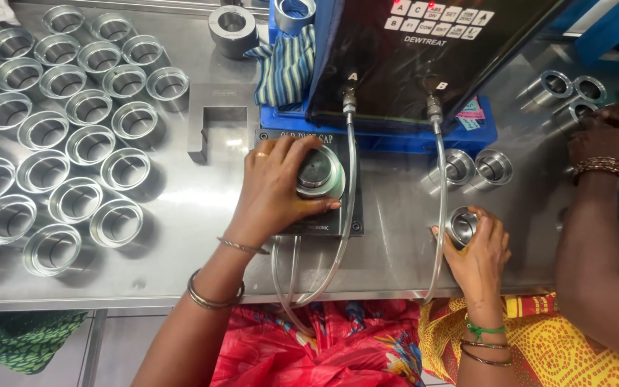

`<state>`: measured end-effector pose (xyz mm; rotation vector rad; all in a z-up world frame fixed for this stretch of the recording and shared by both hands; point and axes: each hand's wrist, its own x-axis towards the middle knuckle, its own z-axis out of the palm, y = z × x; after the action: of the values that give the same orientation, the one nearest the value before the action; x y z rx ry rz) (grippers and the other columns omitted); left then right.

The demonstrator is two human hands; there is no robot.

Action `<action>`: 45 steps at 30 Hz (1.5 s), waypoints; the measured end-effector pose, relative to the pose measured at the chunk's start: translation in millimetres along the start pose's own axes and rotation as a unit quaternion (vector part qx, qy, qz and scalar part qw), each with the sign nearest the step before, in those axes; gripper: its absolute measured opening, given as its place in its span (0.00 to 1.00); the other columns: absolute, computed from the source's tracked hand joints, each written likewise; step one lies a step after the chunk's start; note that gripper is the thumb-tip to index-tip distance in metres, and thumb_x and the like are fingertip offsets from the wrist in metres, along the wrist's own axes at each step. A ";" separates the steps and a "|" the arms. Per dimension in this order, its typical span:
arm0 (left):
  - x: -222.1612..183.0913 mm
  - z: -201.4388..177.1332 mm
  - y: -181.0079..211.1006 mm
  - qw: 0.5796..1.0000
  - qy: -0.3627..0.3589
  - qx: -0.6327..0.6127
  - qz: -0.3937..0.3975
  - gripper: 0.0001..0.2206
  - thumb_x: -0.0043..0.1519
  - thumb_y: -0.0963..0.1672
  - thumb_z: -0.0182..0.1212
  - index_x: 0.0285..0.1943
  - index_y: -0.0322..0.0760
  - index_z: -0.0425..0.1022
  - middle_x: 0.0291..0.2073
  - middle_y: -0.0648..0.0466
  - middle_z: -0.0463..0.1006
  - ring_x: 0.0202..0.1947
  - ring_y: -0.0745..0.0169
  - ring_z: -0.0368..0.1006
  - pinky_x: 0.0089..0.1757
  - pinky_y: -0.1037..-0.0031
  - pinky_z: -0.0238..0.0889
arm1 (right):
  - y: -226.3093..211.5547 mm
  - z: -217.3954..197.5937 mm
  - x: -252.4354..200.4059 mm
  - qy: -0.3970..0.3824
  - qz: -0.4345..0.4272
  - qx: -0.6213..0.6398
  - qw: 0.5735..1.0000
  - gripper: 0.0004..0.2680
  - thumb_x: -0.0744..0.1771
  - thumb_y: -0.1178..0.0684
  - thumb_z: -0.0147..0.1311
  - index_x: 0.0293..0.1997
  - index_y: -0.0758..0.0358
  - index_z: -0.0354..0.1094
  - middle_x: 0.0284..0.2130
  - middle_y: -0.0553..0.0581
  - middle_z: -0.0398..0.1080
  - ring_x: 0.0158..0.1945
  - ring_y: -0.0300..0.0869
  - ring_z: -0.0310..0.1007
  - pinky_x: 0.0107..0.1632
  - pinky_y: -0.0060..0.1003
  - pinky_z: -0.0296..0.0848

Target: Testing metal caps using a quality control machine on a factory assembly line.

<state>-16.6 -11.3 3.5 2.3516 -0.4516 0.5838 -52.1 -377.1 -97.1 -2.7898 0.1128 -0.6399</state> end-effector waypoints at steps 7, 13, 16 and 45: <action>12.8 -19.0 5.9 0.999 0.018 -0.003 0.027 0.35 0.40 0.56 0.80 0.55 0.45 0.72 0.50 0.58 0.74 0.56 0.48 0.66 0.55 0.54 0.52 | 1.1 1.6 0.4 -0.008 0.000 0.009 1.000 0.28 0.61 0.36 0.67 0.64 0.58 0.62 0.59 0.62 0.65 0.61 0.61 0.65 0.55 0.64 0.64; 8.6 -48.7 -35.7 0.993 0.099 -0.053 0.026 0.31 0.45 0.55 0.82 0.53 0.44 0.74 0.48 0.59 0.78 0.51 0.55 0.70 0.51 0.60 0.53 | 3.4 1.5 0.9 -0.021 0.009 -0.001 1.000 0.29 0.61 0.36 0.67 0.64 0.58 0.62 0.58 0.62 0.65 0.61 0.61 0.64 0.56 0.64 0.64; -12.5 -50.2 -85.8 0.986 0.157 -0.042 0.035 0.28 0.54 0.55 0.82 0.58 0.45 0.74 0.54 0.59 0.77 0.56 0.60 0.72 0.58 0.64 0.59 | 2.0 1.0 0.2 -0.012 -0.004 0.003 1.000 0.29 0.61 0.36 0.67 0.63 0.60 0.62 0.58 0.63 0.65 0.61 0.62 0.64 0.54 0.64 0.65; -20.2 8.6 -161.6 0.976 0.046 0.190 -0.095 0.24 0.45 0.50 0.81 0.48 0.40 0.79 0.64 0.47 0.66 0.64 0.40 0.58 0.54 0.51 0.59 | 5.9 5.5 1.8 -0.015 0.010 -0.016 1.000 0.29 0.61 0.34 0.69 0.63 0.58 0.64 0.55 0.63 0.67 0.58 0.63 0.65 0.54 0.61 0.66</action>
<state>43.1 102.5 -96.9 2.6735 -0.0721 0.7370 -48.2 -381.7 -102.7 -2.8240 0.1445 -0.5959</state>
